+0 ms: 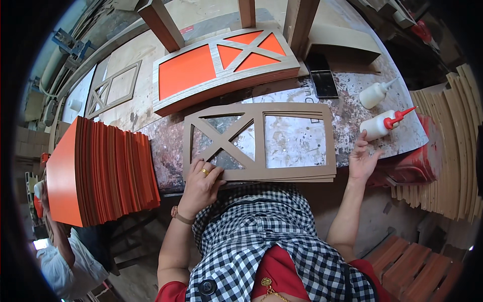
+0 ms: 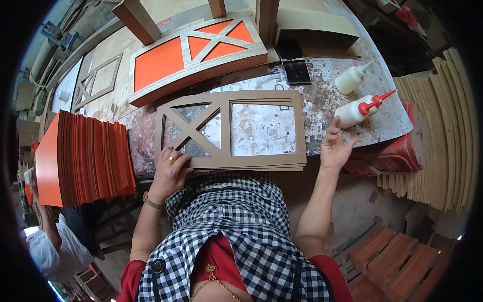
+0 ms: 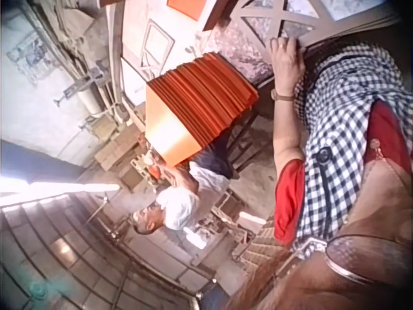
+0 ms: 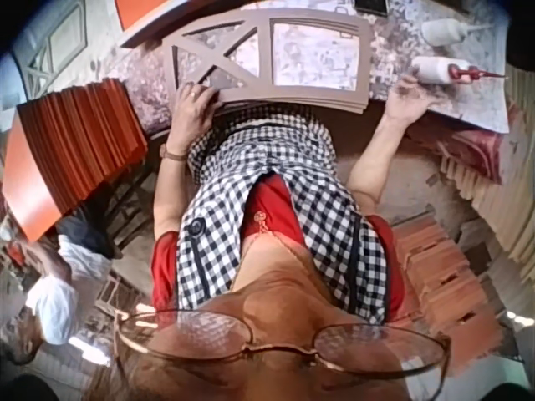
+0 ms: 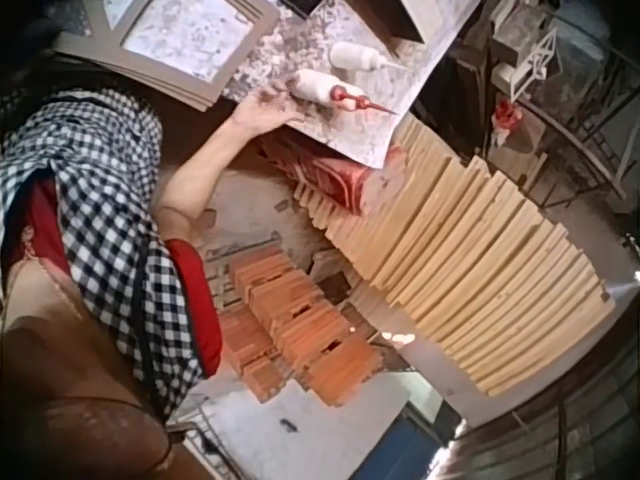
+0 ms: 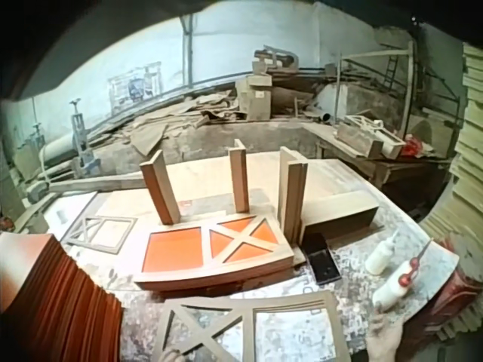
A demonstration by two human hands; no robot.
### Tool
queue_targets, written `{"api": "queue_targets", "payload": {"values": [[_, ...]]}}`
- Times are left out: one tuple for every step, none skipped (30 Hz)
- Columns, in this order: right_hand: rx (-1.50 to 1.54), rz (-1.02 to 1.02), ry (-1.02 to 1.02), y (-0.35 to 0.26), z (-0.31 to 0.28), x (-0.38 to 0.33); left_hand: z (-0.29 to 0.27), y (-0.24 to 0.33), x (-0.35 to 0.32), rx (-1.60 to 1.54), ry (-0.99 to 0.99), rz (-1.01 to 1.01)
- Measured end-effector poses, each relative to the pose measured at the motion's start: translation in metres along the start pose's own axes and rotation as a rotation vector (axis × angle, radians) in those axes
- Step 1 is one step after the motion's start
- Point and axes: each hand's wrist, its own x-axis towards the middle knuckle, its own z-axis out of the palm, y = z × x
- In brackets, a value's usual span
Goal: Applying glue to wooden frames and attaching decorative panels to assemble furniture components.
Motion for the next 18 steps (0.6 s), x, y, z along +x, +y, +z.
{"api": "queue_targets", "payload": {"values": [[-0.06,0.025,-0.087,0.0,-0.007,0.004,-0.001,0.001,0.002,0.009,-0.022,-0.01],[-0.121,0.048,-0.174,-0.002,-0.014,0.007,-0.001,0.0,0.003,0.016,-0.043,-0.021],[-0.325,0.012,-0.259,0.006,-0.012,0.002,-0.001,0.0,0.005,0.021,-0.044,-0.025],[-0.529,-0.027,-0.343,0.021,-0.005,-0.007,-0.001,-0.001,0.005,0.023,-0.051,-0.017],[-0.527,-0.025,-0.34,0.038,0.009,-0.016,-0.001,-0.003,0.005,0.023,-0.061,-0.008],[-1.114,-0.186,-0.423,0.057,0.024,-0.026,0.0,-0.004,0.005,0.021,-0.07,0.001],[-1.702,-0.356,-0.491,0.074,0.035,-0.032,0.0,-0.004,0.005,0.019,-0.077,0.01],[-1.915,-0.563,-0.657,0.088,0.036,-0.029,0.0,-0.003,0.005,0.017,-0.079,0.012],[-2.115,-0.783,-0.83,0.097,0.035,-0.025,-0.001,-0.002,0.005,0.028,-0.079,0.021],[-2.117,-0.784,-0.831,0.104,0.03,-0.022,-0.002,-0.001,0.006,0.039,-0.076,0.028],[-2.189,-0.703,-0.866,0.109,0.024,-0.02,-0.002,0.0,0.007,0.05,-0.073,0.035],[-2.258,-0.617,-0.899,0.112,0.02,-0.018,-0.002,0.0,0.007,0.061,-0.069,0.041],[-2.26,-0.611,-0.907,0.113,0.019,-0.018,-0.001,0.0,0.006,0.057,-0.068,0.034],[-2.258,-0.559,-0.905,0.113,0.018,-0.018,0.0,0.0,0.004,0.054,-0.057,0.026],[-2.255,-0.506,-0.902,0.113,0.017,-0.017,0.001,0.0,0.003,0.049,-0.046,0.018],[-2.253,-0.454,-0.898,0.113,0.016,-0.017,0.002,0.0,0.002,0.045,-0.035,0.01],[-2.249,-0.401,-0.893,0.112,0.015,-0.017,0.004,0.0,0.0,0.04,-0.025,0.002],[-2.255,-0.394,-0.898,0.111,0.015,-0.016,0.004,0.0,0.0,0.034,-0.023,-0.004]]}}
